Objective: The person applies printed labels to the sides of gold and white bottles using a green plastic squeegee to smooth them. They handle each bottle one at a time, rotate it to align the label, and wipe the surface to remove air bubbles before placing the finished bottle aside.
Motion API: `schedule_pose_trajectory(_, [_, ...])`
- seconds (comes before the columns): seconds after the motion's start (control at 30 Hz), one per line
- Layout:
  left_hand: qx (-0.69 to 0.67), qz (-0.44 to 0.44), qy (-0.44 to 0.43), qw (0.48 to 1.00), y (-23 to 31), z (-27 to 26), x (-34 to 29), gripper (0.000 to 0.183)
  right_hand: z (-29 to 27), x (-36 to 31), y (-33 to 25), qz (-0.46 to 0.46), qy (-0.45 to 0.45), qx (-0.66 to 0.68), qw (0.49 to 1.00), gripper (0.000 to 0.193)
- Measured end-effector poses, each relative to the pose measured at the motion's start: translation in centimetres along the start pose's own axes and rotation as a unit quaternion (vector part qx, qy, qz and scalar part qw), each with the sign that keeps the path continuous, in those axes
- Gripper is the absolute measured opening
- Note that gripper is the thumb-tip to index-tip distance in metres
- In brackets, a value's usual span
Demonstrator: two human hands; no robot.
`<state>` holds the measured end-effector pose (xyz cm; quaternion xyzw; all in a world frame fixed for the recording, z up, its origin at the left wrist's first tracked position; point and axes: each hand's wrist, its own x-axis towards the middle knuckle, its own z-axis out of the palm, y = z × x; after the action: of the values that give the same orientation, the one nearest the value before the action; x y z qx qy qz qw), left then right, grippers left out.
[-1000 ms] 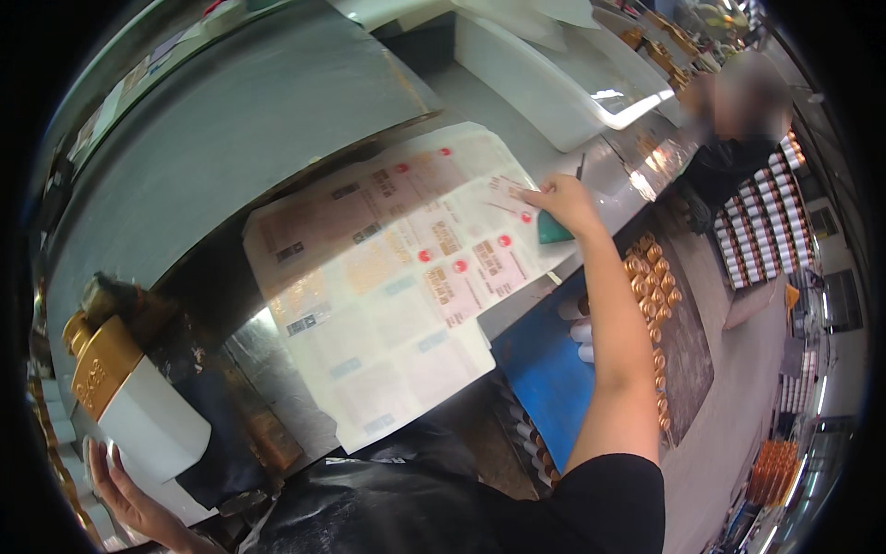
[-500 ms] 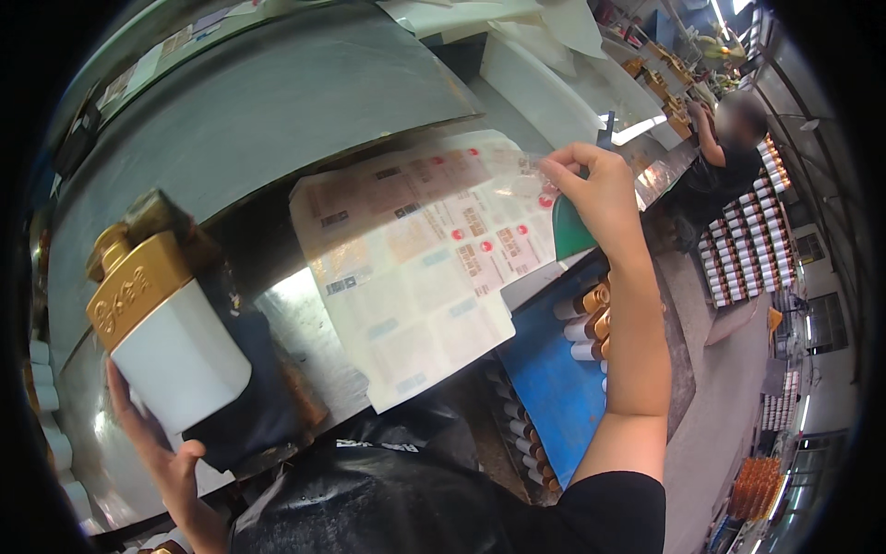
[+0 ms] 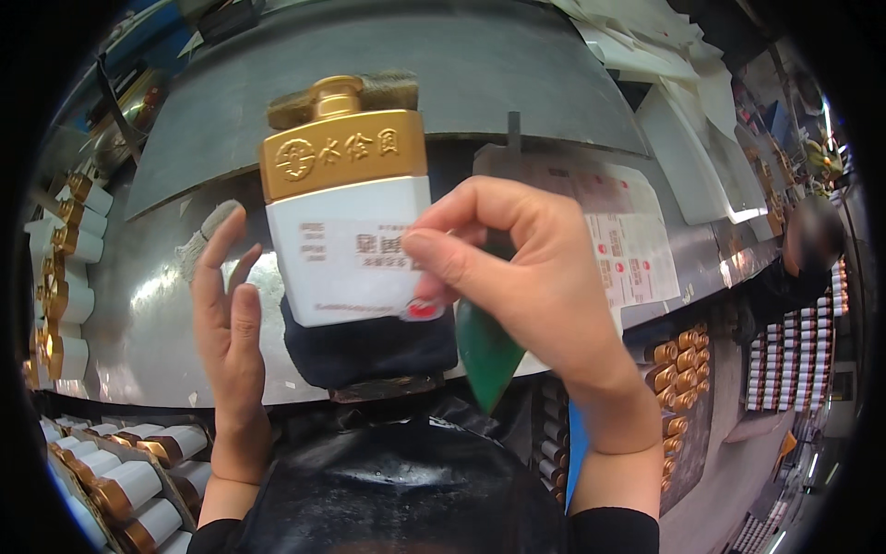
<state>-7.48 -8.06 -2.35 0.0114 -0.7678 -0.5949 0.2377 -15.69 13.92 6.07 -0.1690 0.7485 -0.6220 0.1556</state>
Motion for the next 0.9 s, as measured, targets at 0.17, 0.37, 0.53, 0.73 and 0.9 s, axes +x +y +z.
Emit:
schedule_pose_trajectory(0.17, [-0.061,-0.03,-0.115,0.991,3.4,-0.2,-0.9,0.074,2.0,-2.1,-0.3,-0.034,-0.002,0.166,0.986,0.012])
schedule_pose_trajectory(0.37, [-0.153,-0.087,-0.168,0.97,4.9,0.6,-1.0,0.019,2.2,-5.1,1.9,-0.087,-0.074,-0.015,0.993,0.03])
schedule_pose_trajectory(0.53, [0.117,0.107,-0.279,0.947,7.1,0.0,1.0,0.012,-0.4,-4.5,0.5,-0.231,-0.009,-0.274,0.933,0.076])
schedule_pose_trajectory(0.73, [0.259,0.16,-0.317,0.898,8.4,0.2,3.4,0.017,1.0,-4.1,0.3,-0.299,-0.032,-0.442,0.845,0.063])
schedule_pose_trajectory(0.9, [0.282,0.179,-0.316,0.888,7.6,0.3,5.1,0.019,1.3,-2.8,1.4,-0.338,0.012,-0.45,0.826,0.053])
